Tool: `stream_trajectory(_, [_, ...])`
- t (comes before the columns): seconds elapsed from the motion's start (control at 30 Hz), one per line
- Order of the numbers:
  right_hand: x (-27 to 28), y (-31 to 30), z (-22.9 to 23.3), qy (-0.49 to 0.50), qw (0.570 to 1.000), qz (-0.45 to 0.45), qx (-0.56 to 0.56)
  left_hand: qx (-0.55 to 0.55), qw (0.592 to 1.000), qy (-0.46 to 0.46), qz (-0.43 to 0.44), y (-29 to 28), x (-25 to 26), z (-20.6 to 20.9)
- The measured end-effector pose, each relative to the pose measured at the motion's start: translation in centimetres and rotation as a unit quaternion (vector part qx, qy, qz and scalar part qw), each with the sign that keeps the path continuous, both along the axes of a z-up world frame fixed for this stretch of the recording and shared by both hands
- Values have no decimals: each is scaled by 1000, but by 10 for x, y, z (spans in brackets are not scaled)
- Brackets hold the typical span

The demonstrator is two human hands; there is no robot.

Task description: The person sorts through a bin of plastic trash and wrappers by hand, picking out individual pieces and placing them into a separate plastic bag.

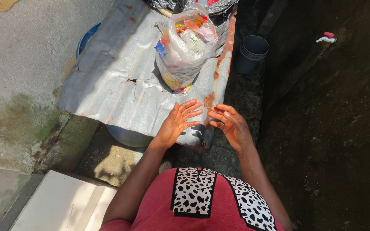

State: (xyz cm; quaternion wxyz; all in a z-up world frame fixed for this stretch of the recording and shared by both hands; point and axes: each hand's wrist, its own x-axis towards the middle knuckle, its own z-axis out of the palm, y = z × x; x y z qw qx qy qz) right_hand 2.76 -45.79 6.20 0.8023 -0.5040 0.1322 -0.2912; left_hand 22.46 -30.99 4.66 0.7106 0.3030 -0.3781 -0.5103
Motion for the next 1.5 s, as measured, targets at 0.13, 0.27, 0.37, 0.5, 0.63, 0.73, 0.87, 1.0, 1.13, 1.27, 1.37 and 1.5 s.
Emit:
stream_trajectory(0.13, [-22, 19, -2, -8, 1000, -4, 12, -1, 1000, -14, -18, 13, -25, -2])
stream_trajectory(0.27, [-41, 31, 0, -15, 1000, 7, 8, 1, 999, -31, -16, 28, -44, 1])
stream_trajectory(0.37, [-52, 39, 1, -11, 1000, 13, 6, -3, 999, -32, -15, 39, -58, 1])
stream_trajectory(0.5, [-59, 47, -3, 2, 1000, 21, -5, 5, 1000, -21, -13, 53, -66, -2])
stream_trajectory(0.63, [-67, 53, -12, -5, 1000, 23, 12, 16, 1000, -16, -16, 57, -69, -9])
stream_trajectory(0.73, [-77, 59, -21, -12, 1000, 12, 25, 18, 999, -19, -24, 63, -71, -15])
stream_trajectory(0.87, [-87, 71, -28, -1, 999, -6, 31, 18, 999, -17, -39, 76, -73, -20])
stream_trajectory(1.0, [-92, 93, -40, 21, 999, -14, 33, 9, 999, -22, -45, 105, -78, -26])
stream_trajectory(1.13, [-93, 130, -60, 27, 998, 5, 55, 26, 999, -22, -40, 164, -78, -36])
stream_trajectory(1.27, [-93, 181, -80, 36, 997, 15, 72, 29, 999, -32, -16, 243, -70, -48])
stream_trajectory(1.37, [-101, 226, -92, 35, 996, 18, 78, 27, 999, -20, 17, 295, -68, -55])
stream_trajectory(1.5, [-124, 282, -101, 43, 995, 13, 88, 28, 999, 23, 7, 345, -76, -64])
